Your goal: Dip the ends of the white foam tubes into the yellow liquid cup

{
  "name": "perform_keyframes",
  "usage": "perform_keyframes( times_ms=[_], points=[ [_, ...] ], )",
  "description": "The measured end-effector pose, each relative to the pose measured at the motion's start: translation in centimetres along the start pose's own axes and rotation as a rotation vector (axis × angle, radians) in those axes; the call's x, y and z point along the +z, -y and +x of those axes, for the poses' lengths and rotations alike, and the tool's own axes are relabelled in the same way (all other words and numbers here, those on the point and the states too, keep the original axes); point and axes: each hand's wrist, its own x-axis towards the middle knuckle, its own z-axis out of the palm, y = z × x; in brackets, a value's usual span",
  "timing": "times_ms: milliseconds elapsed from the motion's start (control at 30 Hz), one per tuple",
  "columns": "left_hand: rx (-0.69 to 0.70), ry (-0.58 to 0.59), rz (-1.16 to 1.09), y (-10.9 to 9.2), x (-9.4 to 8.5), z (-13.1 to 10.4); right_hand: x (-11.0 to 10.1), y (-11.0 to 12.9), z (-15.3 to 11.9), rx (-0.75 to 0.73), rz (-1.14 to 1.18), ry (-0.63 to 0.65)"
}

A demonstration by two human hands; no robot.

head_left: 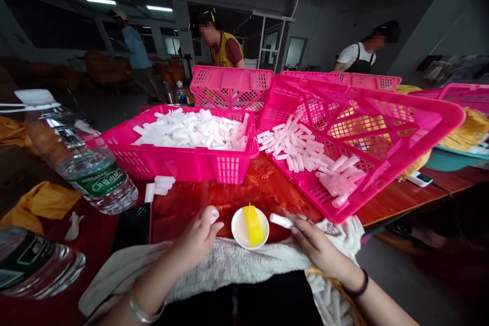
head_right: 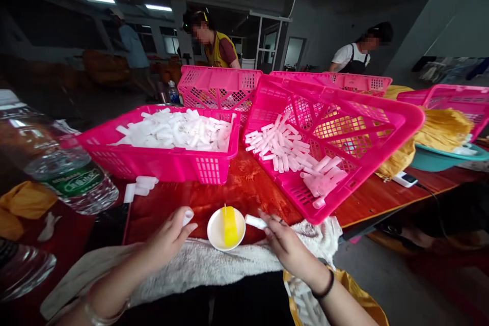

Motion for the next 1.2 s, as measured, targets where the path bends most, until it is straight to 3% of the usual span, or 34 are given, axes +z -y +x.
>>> perform_keyframes(
  times_ms=[200, 400, 533, 667, 733, 900, 967, 1100, 1200],
  points=[
    [0.113, 0.083, -0.1, -1.0, 3.3, -0.2, 2.9, 0.9, 2.1, -0.189, -0.074, -0.023],
    [0.093, 0.024, 0.004, -2.2, 5.3, 0.2, 2.9, 0.2, 3.7, -0.359, 0.094, 0.094],
    [0.066, 0.051, -0.021, -2.2, 5.3, 0.3, 2.5, 0.9, 3.6, -0.207, 0.245, 0.177],
    [0.047, 0.055, -0.05, -2.2, 5.1, 0.3, 2.8, 1.6, 3.2, 0.008, 0.345, 0.147],
    [0.039, 0.057, -0.062, -2.2, 5.1, 0.3, 3.0, 1.8, 3.1, -0.031, 0.222, 0.108],
    [0.023, 0.066, -0.071, -2.4, 5.1, 0.4, 3.0, 1.5, 3.2, -0.325, -0.034, 0.023],
    [0.021, 0.065, -0.071, -2.4, 5.1, 0.4, 3.1, 1.2, 3.2, -0.289, 0.03, 0.024],
    [0.021, 0.072, -0.076, -2.5, 5.0, 0.4, 3.2, 1.0, 2.9, -0.075, 0.224, 0.038],
    [0.024, 0.079, -0.081, -2.5, 5.0, 0.5, 3.1, 1.2, 2.8, -0.182, 0.11, 0.012]
  ],
)
